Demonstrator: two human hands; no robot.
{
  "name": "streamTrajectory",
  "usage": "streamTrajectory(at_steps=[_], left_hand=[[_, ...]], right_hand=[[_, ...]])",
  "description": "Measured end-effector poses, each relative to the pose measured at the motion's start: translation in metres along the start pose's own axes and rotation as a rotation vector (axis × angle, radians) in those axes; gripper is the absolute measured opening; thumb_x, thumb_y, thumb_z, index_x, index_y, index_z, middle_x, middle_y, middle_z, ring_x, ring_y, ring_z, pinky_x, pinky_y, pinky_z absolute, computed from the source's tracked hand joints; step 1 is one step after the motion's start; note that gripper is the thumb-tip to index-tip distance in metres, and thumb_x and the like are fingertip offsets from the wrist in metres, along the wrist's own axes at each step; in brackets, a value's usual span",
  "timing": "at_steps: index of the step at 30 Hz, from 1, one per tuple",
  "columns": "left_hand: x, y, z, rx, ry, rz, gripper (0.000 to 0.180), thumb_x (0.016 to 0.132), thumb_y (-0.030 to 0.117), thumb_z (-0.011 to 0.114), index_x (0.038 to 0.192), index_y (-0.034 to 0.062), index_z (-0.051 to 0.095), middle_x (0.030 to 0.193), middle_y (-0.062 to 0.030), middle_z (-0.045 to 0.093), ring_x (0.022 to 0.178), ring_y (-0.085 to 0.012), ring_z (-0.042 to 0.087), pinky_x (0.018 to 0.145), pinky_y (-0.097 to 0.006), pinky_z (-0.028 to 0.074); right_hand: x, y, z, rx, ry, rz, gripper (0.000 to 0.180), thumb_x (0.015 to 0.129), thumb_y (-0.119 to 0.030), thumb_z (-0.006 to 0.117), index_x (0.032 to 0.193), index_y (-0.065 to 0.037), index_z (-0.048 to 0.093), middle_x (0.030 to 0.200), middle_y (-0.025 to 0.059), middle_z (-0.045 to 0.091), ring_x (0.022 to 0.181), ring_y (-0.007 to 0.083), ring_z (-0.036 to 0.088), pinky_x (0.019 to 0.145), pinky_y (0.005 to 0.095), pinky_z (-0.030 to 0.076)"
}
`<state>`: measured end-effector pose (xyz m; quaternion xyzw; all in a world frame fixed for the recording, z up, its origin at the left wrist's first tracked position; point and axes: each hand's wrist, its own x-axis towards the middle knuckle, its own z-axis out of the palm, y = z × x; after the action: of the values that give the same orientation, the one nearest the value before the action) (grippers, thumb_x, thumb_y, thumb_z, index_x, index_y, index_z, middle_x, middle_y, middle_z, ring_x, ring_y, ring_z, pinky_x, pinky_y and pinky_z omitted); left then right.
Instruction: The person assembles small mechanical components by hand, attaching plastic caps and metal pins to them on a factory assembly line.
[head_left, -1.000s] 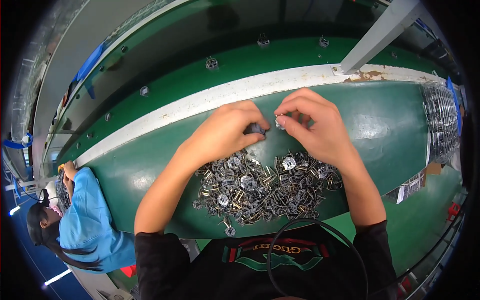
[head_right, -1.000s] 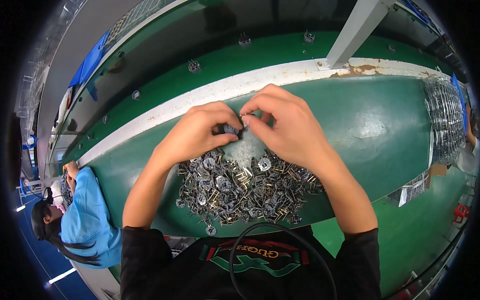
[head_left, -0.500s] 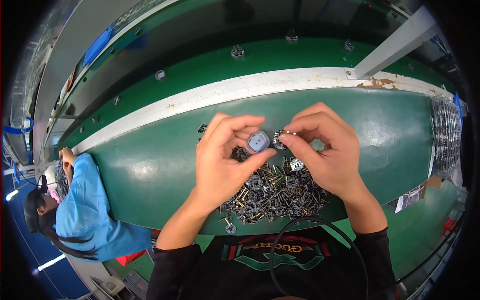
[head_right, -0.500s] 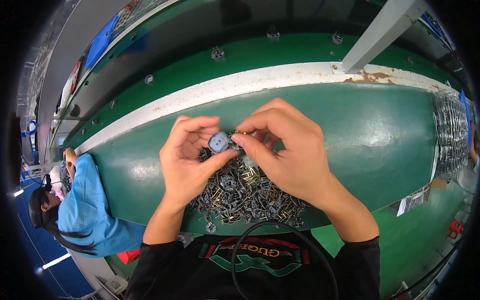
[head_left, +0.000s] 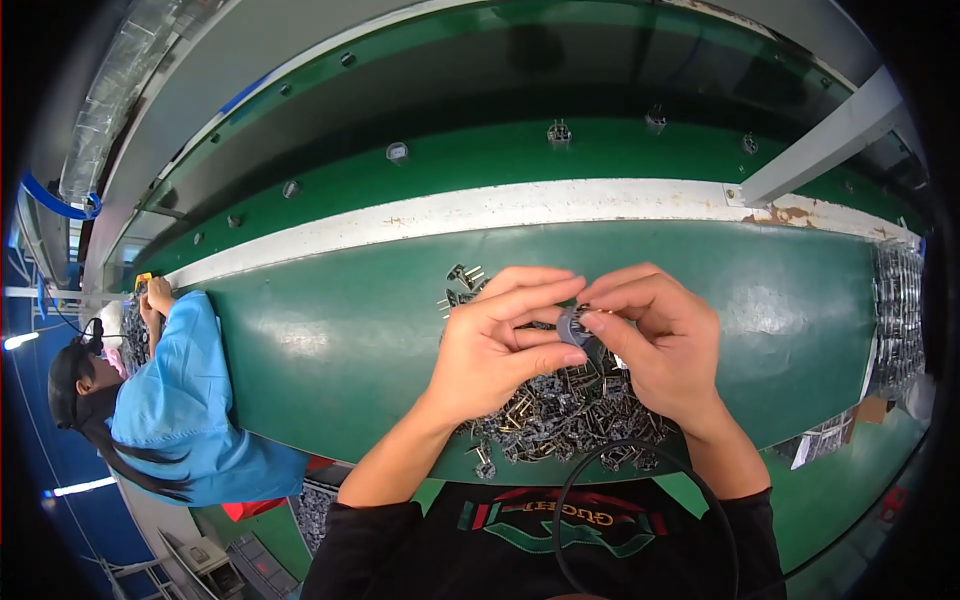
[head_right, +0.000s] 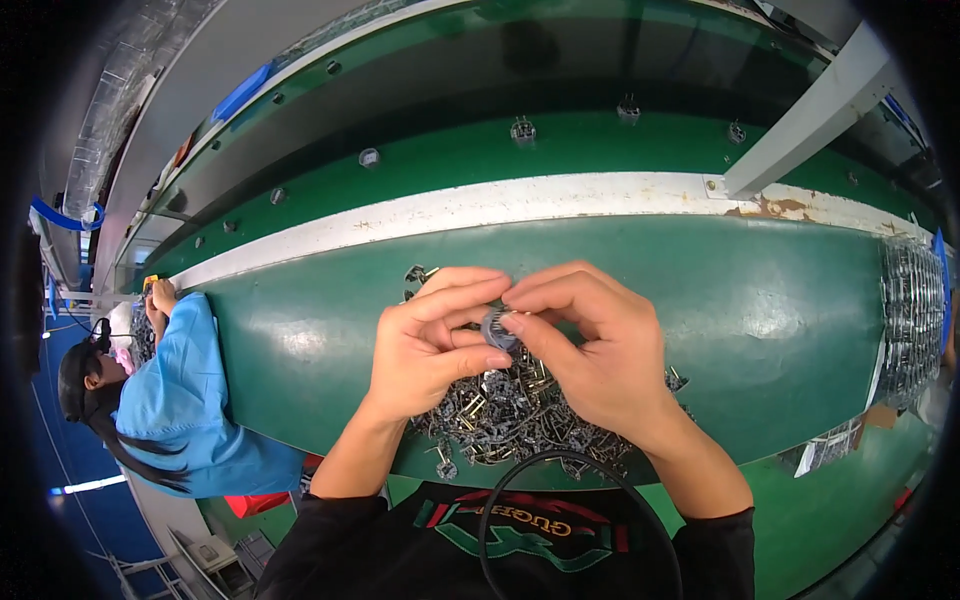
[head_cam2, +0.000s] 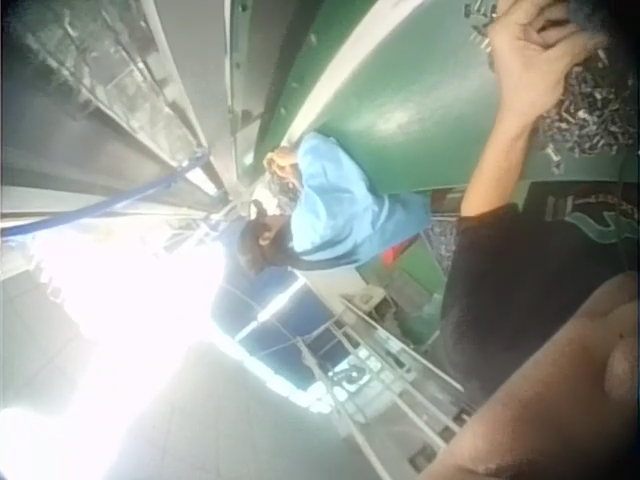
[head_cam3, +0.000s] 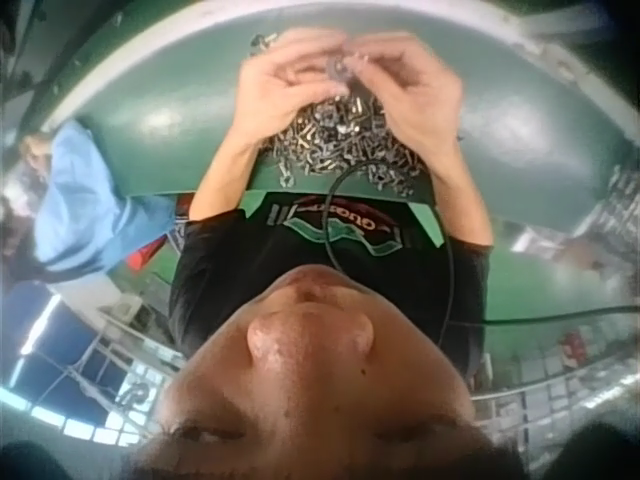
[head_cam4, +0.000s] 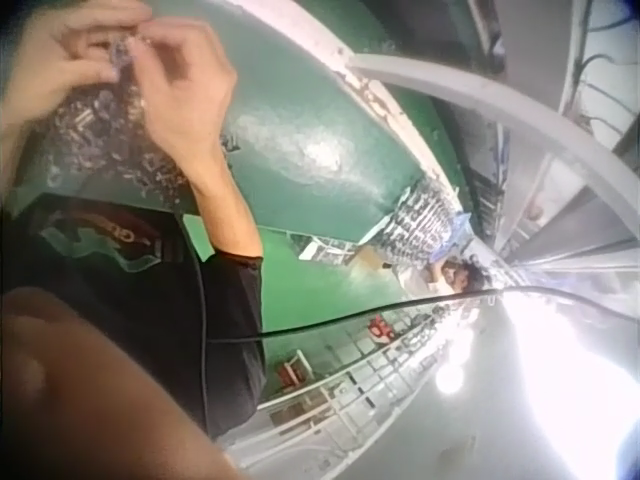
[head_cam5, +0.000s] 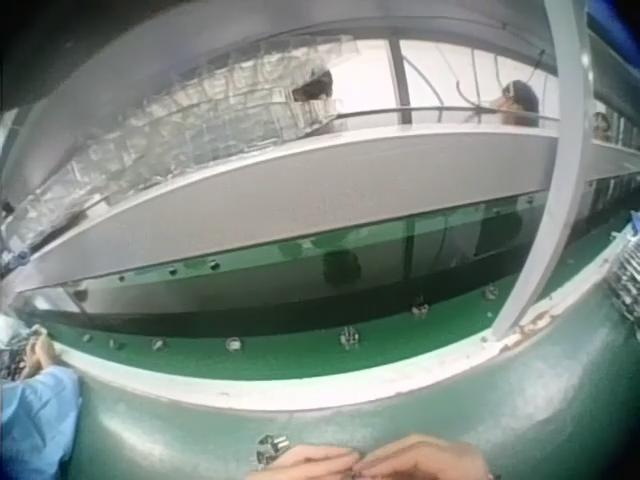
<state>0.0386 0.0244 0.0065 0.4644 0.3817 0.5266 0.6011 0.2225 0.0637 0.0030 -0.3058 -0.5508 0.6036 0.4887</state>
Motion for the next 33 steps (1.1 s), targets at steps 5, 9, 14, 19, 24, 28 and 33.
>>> streamTrajectory(at_steps=[5,9,14,19,24,28,33], left_hand=[[-0.005,-0.011,-0.002,-0.081,0.078,0.075,0.043,0.079,-0.019,0.069,0.12,-0.0114,0.06,0.124,-0.0205,0.059,0.112,-0.029,0.064,0.094,-0.038,0.06],[-0.005,-0.01,0.0,-0.081,0.108,0.074,0.039,0.078,-0.02,0.069,0.115,-0.0106,0.059,0.124,-0.0244,0.06,0.114,-0.029,0.064,0.094,-0.038,0.06],[-0.007,-0.02,0.003,-0.154,0.117,0.101,0.034,0.079,-0.02,0.068,0.109,-0.008,0.057,0.125,-0.0265,0.06,0.114,-0.0277,0.064,0.092,-0.037,0.06],[-0.009,-0.023,0.008,-0.144,0.174,0.095,0.032,0.08,-0.02,0.067,0.108,-0.0073,0.056,0.125,-0.0275,0.06,0.111,-0.0264,0.065,0.092,-0.036,0.06],[-0.006,-0.012,0.008,-0.011,0.177,0.049,0.029,0.08,-0.02,0.066,0.106,-0.0081,0.057,0.122,-0.0272,0.062,0.107,-0.0251,0.067,0.092,-0.036,0.06],[-0.009,-0.012,0.009,-0.074,0.172,0.055,0.032,0.08,-0.019,0.068,0.108,-0.0072,0.059,0.123,-0.0265,0.062,0.106,-0.023,0.067,0.092,-0.035,0.059],[0.002,-0.012,-0.001,-0.023,0.218,-0.037,0.024,0.082,-0.014,0.069,0.105,-0.0058,0.067,0.116,-0.0221,0.068,0.101,-0.0201,0.069,0.089,-0.03,0.057]], right_hand=[[0.009,-0.011,0.004,-0.533,0.049,-0.414,0.016,0.077,0.009,0.075,0.09,0.001,0.071,0.093,0.0093,0.062,0.075,0.0163,0.064,0.061,0.0274,0.052],[0.011,-0.013,0.005,-0.652,-0.034,-0.486,0.018,0.074,0.009,0.075,0.089,0.001,0.07,0.089,0.0086,0.059,0.071,0.0189,0.062,0.058,0.0282,0.05],[0.008,-0.006,0.012,-0.641,-0.013,-0.431,0.017,0.074,0.009,0.074,0.088,0.001,0.068,0.088,0.0091,0.059,0.07,0.0207,0.061,0.056,0.0298,0.049],[0.006,-0.002,0.012,-0.65,-0.003,-0.424,0.016,0.075,0.008,0.073,0.087,0.0,0.067,0.086,0.0087,0.059,0.069,0.0209,0.061,0.055,0.03,0.049],[0.011,-0.006,0.01,-0.637,-0.046,-0.388,0.015,0.075,0.009,0.071,0.087,0.0,0.067,0.083,0.008,0.059,0.067,0.0213,0.062,0.055,0.0301,0.05],[0.006,0.004,0.009,-0.674,-0.013,-0.508,0.019,0.072,0.009,0.072,0.089,0.0,0.067,0.084,0.008,0.06,0.069,0.0221,0.062,0.056,0.0304,0.05],[0.011,0.01,-0.003,-0.652,-0.069,-0.56,0.026,0.073,0.009,0.07,0.097,0.001,0.069,0.087,0.0095,0.063,0.073,0.0263,0.063,0.062,0.0342,0.051]])
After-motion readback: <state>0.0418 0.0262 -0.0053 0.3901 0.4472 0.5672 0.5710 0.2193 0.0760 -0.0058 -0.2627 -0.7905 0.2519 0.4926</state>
